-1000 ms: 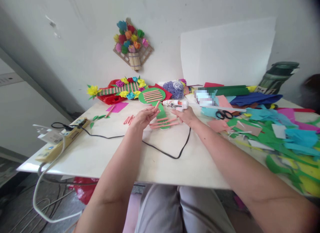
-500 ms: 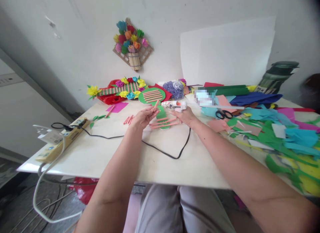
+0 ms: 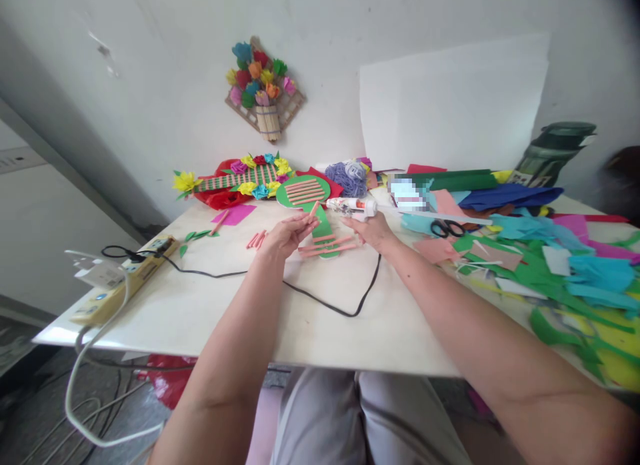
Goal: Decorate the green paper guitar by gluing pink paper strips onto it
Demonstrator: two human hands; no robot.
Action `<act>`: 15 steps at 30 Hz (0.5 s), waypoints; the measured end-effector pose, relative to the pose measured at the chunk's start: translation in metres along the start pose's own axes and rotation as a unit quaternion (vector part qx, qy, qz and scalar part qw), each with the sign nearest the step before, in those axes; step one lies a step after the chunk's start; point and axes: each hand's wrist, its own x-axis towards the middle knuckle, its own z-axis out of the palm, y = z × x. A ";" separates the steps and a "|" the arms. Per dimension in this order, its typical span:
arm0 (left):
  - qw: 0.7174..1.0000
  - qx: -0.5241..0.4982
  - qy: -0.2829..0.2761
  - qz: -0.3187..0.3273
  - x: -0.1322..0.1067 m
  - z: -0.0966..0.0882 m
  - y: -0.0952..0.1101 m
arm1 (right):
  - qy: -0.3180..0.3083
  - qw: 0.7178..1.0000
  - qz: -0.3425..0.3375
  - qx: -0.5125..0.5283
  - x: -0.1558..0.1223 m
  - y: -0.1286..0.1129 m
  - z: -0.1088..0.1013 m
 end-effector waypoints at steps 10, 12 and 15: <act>1.000 0.017 -0.005 -0.006 -0.002 0.001 0.001 | -0.005 1.000 -0.015 -0.007 -0.001 0.002 0.001; 1.000 0.017 -0.008 -0.005 -0.002 0.001 0.000 | -0.011 1.000 -0.016 -0.008 -0.001 0.001 0.002; 1.000 0.016 -0.005 -0.003 -0.001 0.001 0.000 | -0.025 1.000 -0.019 -0.002 -0.001 -0.001 0.001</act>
